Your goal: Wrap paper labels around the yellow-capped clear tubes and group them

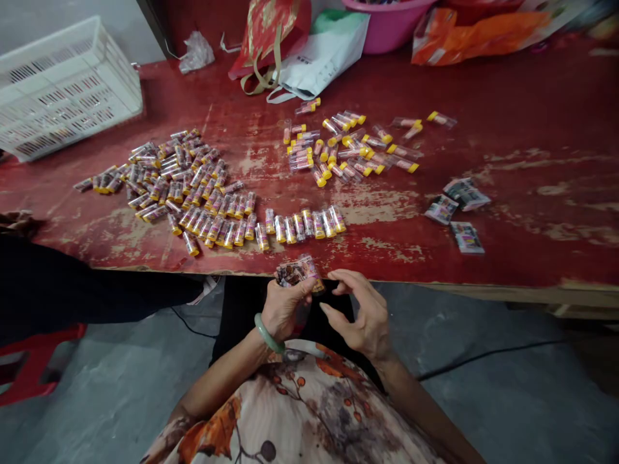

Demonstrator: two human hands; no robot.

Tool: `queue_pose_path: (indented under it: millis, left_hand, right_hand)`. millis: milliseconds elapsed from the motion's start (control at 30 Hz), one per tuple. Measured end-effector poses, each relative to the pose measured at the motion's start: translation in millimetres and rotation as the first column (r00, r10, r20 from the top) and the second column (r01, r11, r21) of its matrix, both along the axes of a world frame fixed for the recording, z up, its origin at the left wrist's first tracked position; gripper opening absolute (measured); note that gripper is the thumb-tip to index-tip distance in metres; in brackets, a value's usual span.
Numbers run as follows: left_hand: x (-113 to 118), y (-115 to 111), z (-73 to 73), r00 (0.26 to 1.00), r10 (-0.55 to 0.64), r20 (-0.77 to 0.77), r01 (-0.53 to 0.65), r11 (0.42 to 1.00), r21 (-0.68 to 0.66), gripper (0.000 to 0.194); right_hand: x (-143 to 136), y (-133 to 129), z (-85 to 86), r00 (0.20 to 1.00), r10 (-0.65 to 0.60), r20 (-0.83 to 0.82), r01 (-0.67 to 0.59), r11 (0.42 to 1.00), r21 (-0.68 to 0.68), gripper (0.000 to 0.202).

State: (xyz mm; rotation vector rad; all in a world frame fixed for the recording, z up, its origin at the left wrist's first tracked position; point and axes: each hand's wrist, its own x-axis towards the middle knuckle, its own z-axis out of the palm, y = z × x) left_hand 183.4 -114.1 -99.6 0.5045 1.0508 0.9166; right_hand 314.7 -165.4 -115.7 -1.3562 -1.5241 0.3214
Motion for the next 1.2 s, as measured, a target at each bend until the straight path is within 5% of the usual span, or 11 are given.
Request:
queue_pose_path:
  millis: [133, 367, 500, 600, 667, 933, 1067, 1200]
  left_hand:
    - [6.4, 11.8, -4.1, 0.995, -0.038, 0.087, 0.037, 0.999, 0.019, 0.037]
    - [19.8, 38.5, -8.2, 0.993, -0.1, 0.059, 0.095, 0.991, 0.094, 0.037]
    - [24.1, 50.2, -5.3, 0.997, -0.046, 0.064, 0.04, 0.995, 0.092, 0.047]
    - [19.0, 51.1, -5.4, 0.999, 0.004, 0.041, -0.006, 0.999, 0.032, 0.05]
    - [12.8, 48.6, -5.4, 1.0, 0.003, 0.029, -0.003, 1.0, -0.007, 0.048]
    - [-16.8, 36.7, 3.5, 0.986, -0.037, 0.162, 0.046, 0.998, -0.052, 0.037]
    - [-29.0, 28.8, 5.6, 0.974, -0.096, 0.204, 0.11, 0.992, -0.058, 0.035]
    - [-32.4, 19.2, 6.3, 0.984, -0.12, 0.133, 0.126, 0.991, -0.036, 0.036]
  right_hand:
    - [-0.9, 19.5, 1.2, 0.999, -0.052, 0.013, 0.052, 0.999, -0.004, 0.029]
    - [-0.1, 45.2, 4.2, 0.895, -0.113, -0.431, -0.021, 0.956, -0.294, 0.026]
    - [9.5, 72.3, -9.6, 0.837, -0.313, -0.449, 0.199, 0.938, -0.284, 0.028]
    - [20.9, 101.9, -26.8, 0.817, -0.532, -0.22, 0.511, 0.846, -0.15, 0.028]
    - [26.7, 117.1, -35.7, 0.809, -0.588, 0.007, 0.588, 0.808, -0.043, 0.025]
    - [65.5, 143.1, -32.4, 0.848, -0.432, 0.307, 0.454, 0.891, 0.001, 0.027]
    - [102.6, 206.5, -22.6, 0.75, -0.304, 0.588, 0.438, 0.893, -0.098, 0.029]
    - [109.8, 263.7, -22.1, 0.734, -0.152, 0.662, 0.364, 0.911, -0.195, 0.03]
